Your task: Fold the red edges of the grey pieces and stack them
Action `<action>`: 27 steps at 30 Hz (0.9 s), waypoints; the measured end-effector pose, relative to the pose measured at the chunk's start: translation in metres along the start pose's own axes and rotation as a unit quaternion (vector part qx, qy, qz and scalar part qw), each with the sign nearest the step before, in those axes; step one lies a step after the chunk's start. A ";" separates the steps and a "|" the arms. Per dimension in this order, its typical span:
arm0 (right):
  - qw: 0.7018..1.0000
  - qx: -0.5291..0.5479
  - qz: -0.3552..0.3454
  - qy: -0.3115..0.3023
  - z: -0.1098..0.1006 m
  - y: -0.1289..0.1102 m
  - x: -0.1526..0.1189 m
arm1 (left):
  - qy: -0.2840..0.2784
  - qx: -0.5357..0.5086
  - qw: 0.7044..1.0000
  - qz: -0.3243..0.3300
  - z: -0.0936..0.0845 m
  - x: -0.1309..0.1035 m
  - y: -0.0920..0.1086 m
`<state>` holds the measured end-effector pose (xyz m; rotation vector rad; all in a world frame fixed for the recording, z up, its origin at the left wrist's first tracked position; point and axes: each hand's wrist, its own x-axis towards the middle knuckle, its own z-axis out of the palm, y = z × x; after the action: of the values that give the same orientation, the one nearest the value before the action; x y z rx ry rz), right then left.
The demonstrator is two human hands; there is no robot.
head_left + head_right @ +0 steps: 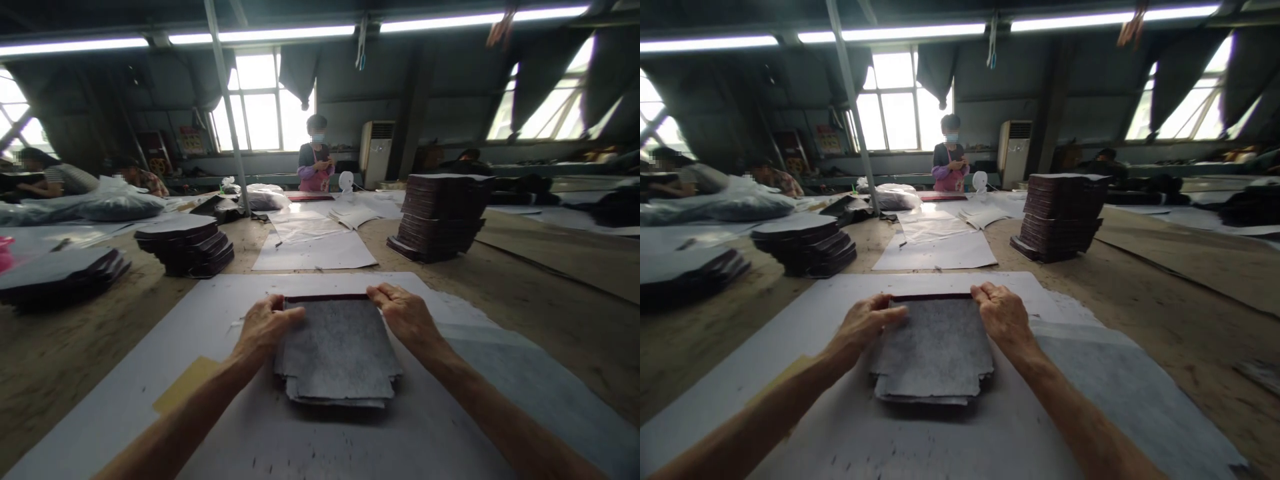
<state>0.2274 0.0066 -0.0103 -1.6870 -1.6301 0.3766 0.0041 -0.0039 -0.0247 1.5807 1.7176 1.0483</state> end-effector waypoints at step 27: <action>0.970 -0.218 -0.040 -0.101 -0.113 0.054 -0.111 | 0.204 0.131 0.905 0.350 -0.002 -0.044 0.027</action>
<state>0.3263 -0.1279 -0.0021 -1.9424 -2.0368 0.1575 0.0233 -0.0474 -0.0049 2.3893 1.6120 1.6376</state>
